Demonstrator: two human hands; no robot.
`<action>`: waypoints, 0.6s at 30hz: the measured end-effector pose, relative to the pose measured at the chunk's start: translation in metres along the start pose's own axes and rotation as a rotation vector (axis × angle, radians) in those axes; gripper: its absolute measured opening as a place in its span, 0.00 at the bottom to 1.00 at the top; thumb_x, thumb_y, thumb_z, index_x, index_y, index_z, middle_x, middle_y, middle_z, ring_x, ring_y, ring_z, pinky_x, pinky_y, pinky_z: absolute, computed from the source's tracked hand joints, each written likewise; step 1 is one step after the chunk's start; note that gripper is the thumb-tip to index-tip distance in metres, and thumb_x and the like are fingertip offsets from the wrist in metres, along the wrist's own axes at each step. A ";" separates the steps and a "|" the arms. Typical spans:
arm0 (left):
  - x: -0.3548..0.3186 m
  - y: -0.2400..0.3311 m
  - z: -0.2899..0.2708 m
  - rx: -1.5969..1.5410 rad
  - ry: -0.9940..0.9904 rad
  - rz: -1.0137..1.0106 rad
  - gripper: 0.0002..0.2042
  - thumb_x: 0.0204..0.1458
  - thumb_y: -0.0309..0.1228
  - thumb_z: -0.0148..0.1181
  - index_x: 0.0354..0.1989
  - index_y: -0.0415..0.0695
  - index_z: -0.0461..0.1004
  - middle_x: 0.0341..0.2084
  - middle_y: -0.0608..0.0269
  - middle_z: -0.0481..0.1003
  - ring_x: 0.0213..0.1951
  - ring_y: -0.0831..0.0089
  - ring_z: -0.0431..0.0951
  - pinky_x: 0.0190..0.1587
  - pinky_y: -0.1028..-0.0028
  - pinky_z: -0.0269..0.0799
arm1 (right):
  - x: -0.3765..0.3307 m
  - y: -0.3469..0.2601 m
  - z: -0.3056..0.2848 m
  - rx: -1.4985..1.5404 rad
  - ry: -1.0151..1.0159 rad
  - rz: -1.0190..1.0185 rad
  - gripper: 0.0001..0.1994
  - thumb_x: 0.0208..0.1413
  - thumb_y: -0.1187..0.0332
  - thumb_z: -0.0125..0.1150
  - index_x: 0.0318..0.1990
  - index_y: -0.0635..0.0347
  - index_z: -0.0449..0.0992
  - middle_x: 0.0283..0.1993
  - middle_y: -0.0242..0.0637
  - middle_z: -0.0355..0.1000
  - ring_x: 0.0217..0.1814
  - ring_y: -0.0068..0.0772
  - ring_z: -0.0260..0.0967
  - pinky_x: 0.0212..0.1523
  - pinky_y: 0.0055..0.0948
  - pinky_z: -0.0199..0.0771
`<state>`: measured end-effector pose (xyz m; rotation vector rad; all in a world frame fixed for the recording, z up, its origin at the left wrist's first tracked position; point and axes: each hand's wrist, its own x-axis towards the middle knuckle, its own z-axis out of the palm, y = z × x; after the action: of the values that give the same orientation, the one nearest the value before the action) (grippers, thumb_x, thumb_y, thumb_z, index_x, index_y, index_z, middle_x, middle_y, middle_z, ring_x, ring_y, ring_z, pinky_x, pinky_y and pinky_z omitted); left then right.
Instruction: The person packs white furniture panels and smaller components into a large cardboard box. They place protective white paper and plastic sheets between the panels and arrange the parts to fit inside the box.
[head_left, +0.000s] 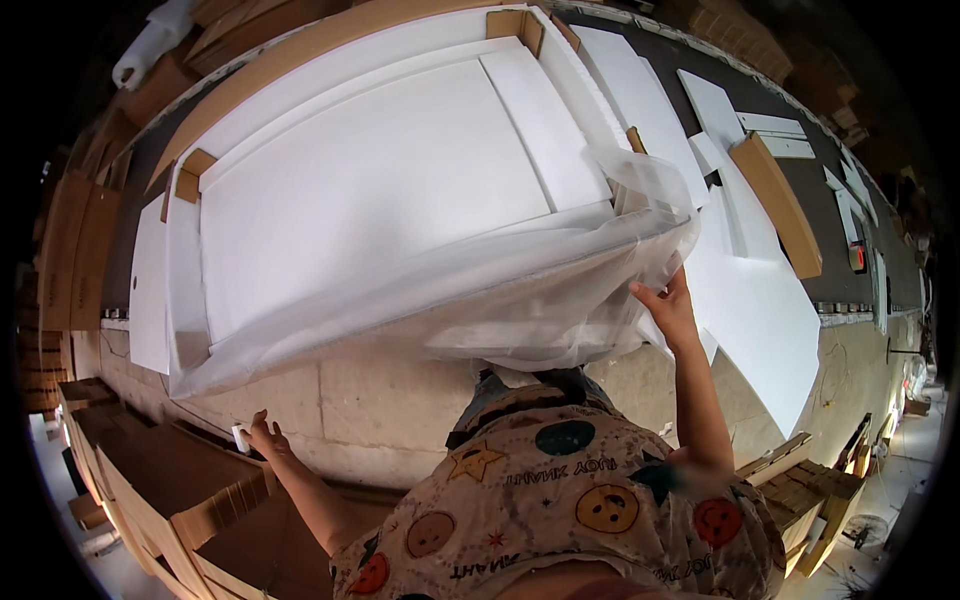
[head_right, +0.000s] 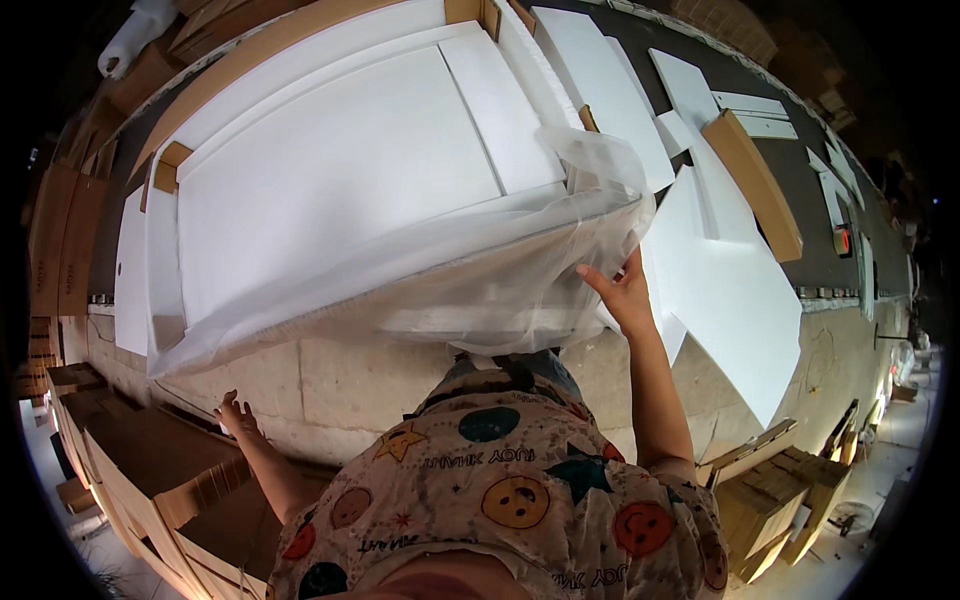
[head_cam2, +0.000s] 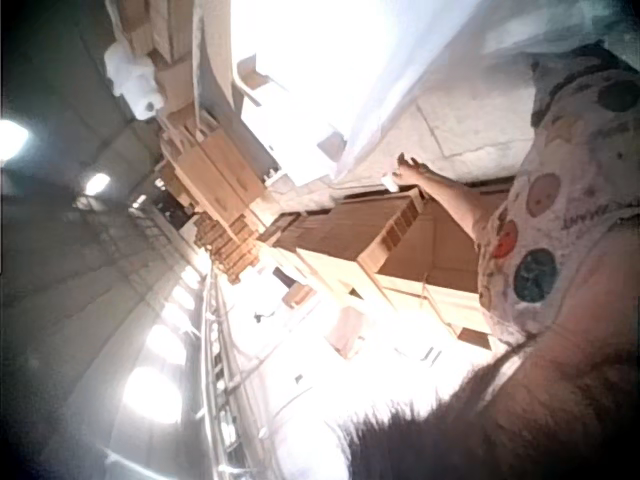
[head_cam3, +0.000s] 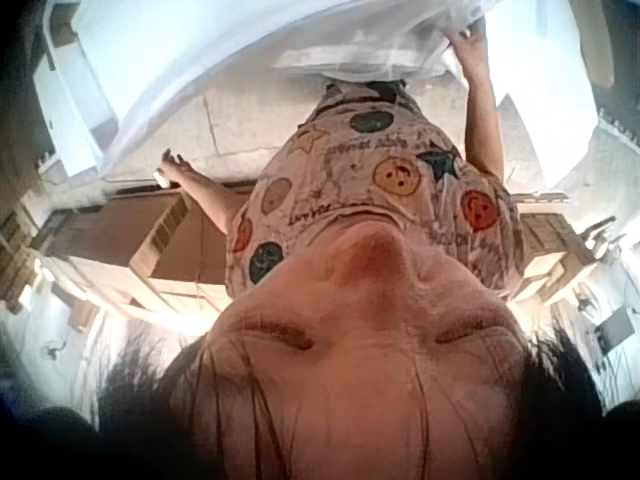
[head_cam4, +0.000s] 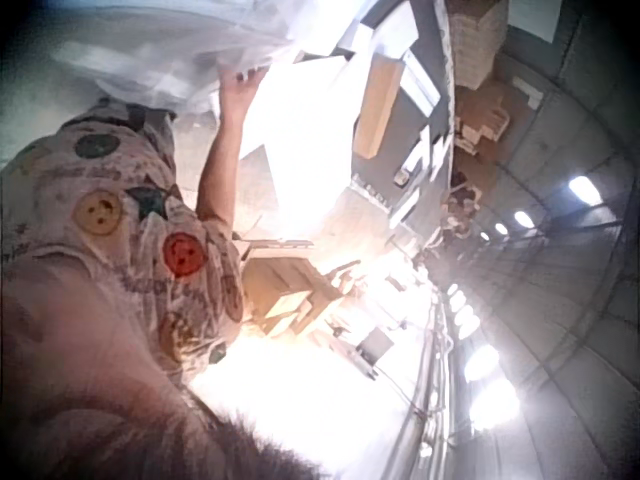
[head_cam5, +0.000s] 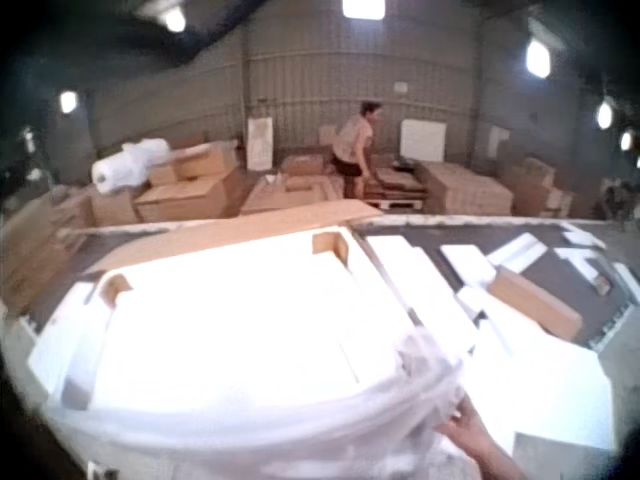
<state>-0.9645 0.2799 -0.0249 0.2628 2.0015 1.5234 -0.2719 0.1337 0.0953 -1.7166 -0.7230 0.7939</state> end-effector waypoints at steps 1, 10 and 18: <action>0.018 0.000 0.001 -0.028 -0.049 -0.014 0.51 0.33 0.19 0.61 0.68 0.52 0.37 0.43 0.57 0.69 0.50 0.65 0.66 0.56 0.56 0.53 | 0.000 0.004 0.004 -0.032 0.008 0.011 0.37 0.46 0.65 0.68 0.62 0.66 0.57 0.59 0.44 0.62 0.59 0.37 0.62 0.59 0.34 0.61; 0.049 -0.027 0.021 -0.058 -0.470 0.029 0.27 0.36 0.27 0.68 0.49 0.46 0.68 0.50 0.61 0.69 0.55 0.67 0.64 0.59 0.59 0.55 | -0.044 0.011 0.022 -0.310 -0.705 0.301 0.36 0.37 0.63 0.75 0.56 0.62 0.65 0.51 0.42 0.70 0.52 0.38 0.67 0.54 0.32 0.66; -0.050 0.010 -0.038 -0.144 -0.771 -0.133 0.24 0.49 0.25 0.58 0.56 0.37 0.63 0.49 0.56 0.70 0.51 0.61 0.70 0.56 0.62 0.64 | -0.048 -0.064 -0.021 0.018 -0.928 -0.122 0.27 0.44 0.63 0.69 0.53 0.62 0.71 0.52 0.44 0.70 0.57 0.44 0.64 0.57 0.38 0.62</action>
<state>-0.9483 0.2274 0.0072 0.5483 1.2688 1.2161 -0.2897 0.1004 0.1694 -1.2108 -1.4073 1.5178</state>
